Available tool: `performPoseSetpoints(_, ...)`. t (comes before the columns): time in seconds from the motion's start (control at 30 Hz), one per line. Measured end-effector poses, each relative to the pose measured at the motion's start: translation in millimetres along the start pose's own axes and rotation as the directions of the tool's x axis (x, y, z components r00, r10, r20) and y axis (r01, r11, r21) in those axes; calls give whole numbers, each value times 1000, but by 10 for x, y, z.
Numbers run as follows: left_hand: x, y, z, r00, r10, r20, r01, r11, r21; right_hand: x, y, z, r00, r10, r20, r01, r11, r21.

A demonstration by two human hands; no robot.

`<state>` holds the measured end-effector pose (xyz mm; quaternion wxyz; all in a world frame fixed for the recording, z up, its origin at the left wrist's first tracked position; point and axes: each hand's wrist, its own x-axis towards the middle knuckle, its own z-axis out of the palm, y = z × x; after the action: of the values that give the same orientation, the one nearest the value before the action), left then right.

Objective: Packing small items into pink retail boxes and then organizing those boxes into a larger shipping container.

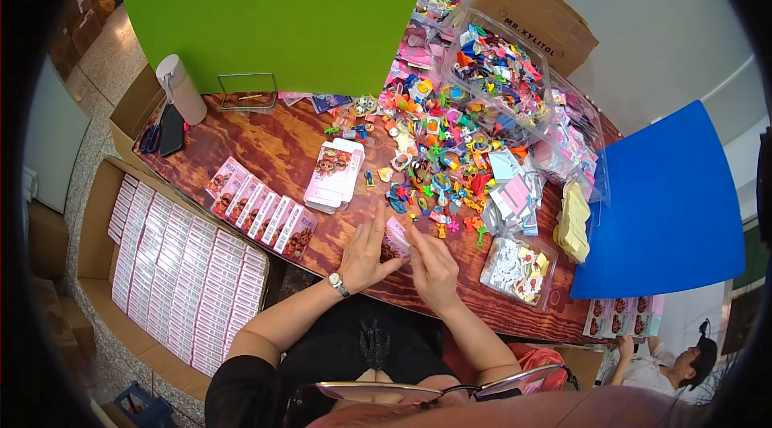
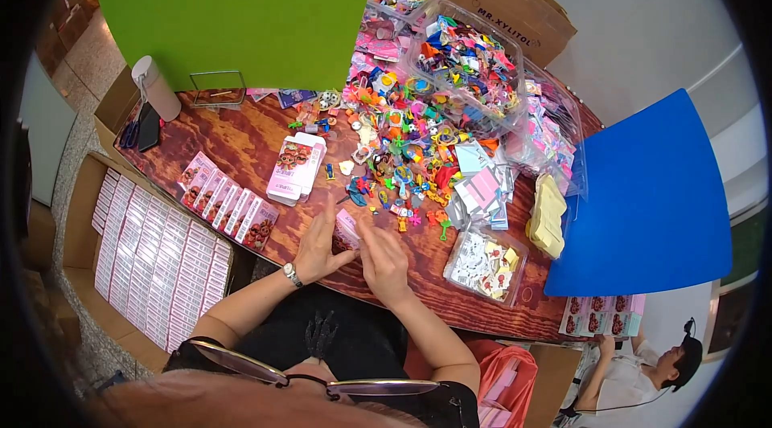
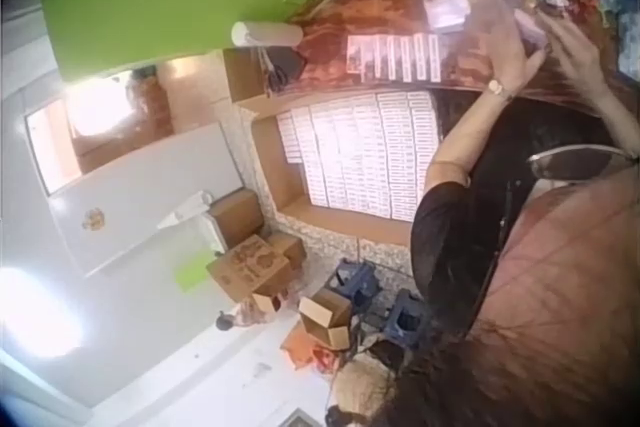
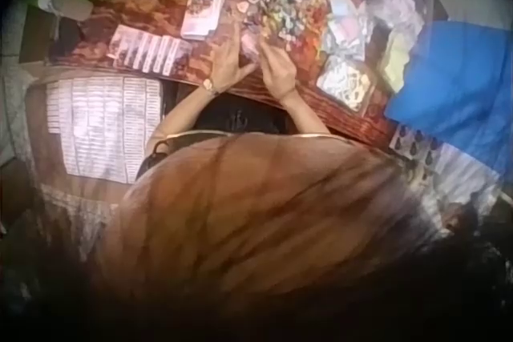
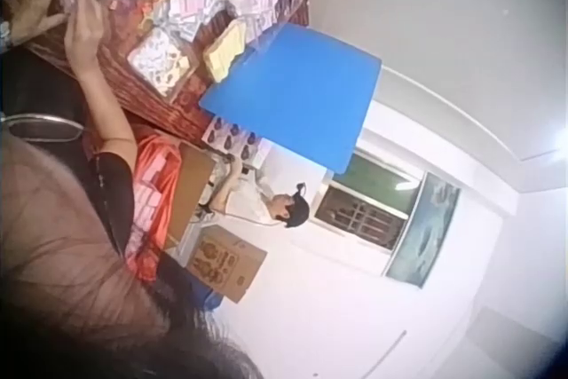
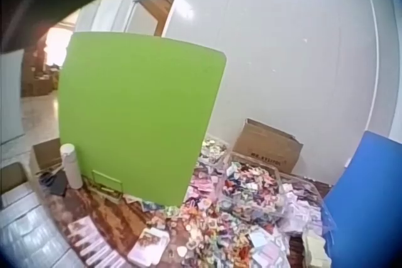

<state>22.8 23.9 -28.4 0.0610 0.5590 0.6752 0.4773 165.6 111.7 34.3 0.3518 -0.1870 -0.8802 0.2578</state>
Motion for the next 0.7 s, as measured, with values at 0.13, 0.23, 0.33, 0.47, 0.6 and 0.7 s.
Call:
performPoseSetpoints(0.13, -22, -20, 4, 999, 18, -47, -15, 998, 60, -44, -8, 65, 990, -140, -11, 138, 984, -109)
performPoseSetpoints(0.23, -39, 18, -60, 1000, 1, -21, 0, 1000, 29, -50, -17, 2, 994, 91, 62, -96, 992, 84)
performPoseSetpoints(0.33, 1, 95, -132, 998, -22, -67, 20, 999, -36, -19, -70, 8, 974, 226, 24, -225, 944, 243)
performPoseSetpoints(0.47, 3, 118, -167, 998, -55, -29, 54, 997, -58, -28, 47, 6, 994, 70, 85, -77, 993, 86)
performPoseSetpoints(0.6, -28, 98, -142, 999, -40, -13, 39, 997, -61, -27, 37, 40, 994, -76, 79, 76, 997, 5)
performPoseSetpoints(0.7, -44, 83, -143, 999, -41, -14, 40, 997, -67, -43, 34, 55, 994, -61, 87, 57, 997, 48)
